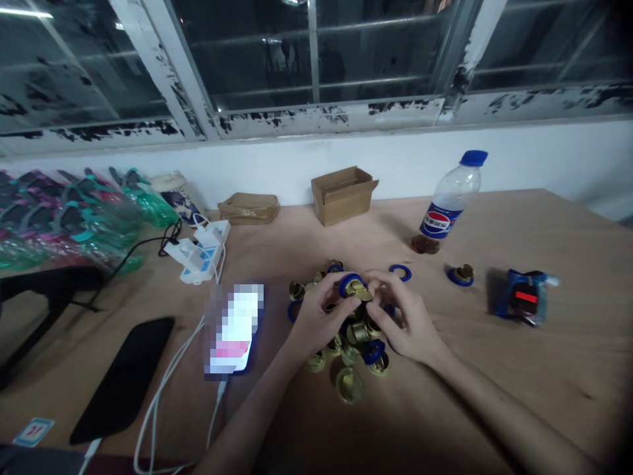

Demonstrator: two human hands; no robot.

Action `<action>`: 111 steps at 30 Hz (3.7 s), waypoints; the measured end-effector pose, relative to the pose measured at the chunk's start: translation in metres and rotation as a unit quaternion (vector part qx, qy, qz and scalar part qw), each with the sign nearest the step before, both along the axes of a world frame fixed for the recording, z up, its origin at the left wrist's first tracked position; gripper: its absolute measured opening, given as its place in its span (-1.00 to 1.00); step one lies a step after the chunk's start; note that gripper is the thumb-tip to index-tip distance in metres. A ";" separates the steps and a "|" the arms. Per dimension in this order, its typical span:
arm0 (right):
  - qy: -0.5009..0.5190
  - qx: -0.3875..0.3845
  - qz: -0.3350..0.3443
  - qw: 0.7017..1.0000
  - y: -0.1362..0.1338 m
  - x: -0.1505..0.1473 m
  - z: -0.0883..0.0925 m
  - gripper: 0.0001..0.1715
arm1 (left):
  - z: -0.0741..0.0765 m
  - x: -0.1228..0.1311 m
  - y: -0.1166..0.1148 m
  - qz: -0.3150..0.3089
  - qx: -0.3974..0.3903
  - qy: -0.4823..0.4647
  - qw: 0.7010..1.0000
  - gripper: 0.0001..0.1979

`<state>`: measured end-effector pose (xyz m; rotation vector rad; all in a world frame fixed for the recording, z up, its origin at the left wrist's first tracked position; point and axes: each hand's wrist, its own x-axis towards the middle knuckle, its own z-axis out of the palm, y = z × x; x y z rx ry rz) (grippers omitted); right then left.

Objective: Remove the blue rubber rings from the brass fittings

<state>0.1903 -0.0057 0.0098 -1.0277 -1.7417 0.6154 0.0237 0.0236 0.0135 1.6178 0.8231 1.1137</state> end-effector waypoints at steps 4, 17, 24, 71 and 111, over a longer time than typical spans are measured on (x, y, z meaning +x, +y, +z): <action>0.043 -0.053 0.002 0.998 0.001 0.001 0.000 -0.73 | -0.003 -0.002 0.001 -0.016 0.004 0.009 1.000 -0.69; 0.055 -0.012 -0.033 0.998 0.013 0.004 -0.015 -0.77 | -0.007 -0.005 0.005 -0.025 0.020 0.038 0.999 -0.67; 0.024 0.021 -0.056 0.998 0.011 0.003 -0.013 -0.82 | -0.013 -0.004 0.005 -0.031 0.040 0.021 0.998 -0.63; -0.071 0.092 -0.089 0.989 0.005 -0.010 -0.015 -0.78 | -0.007 -0.002 0.006 0.034 0.072 0.071 0.994 -0.81; -0.117 0.073 -0.099 0.986 0.001 -0.006 -0.014 -0.82 | -0.010 0.000 0.002 0.039 0.018 0.055 0.998 -0.72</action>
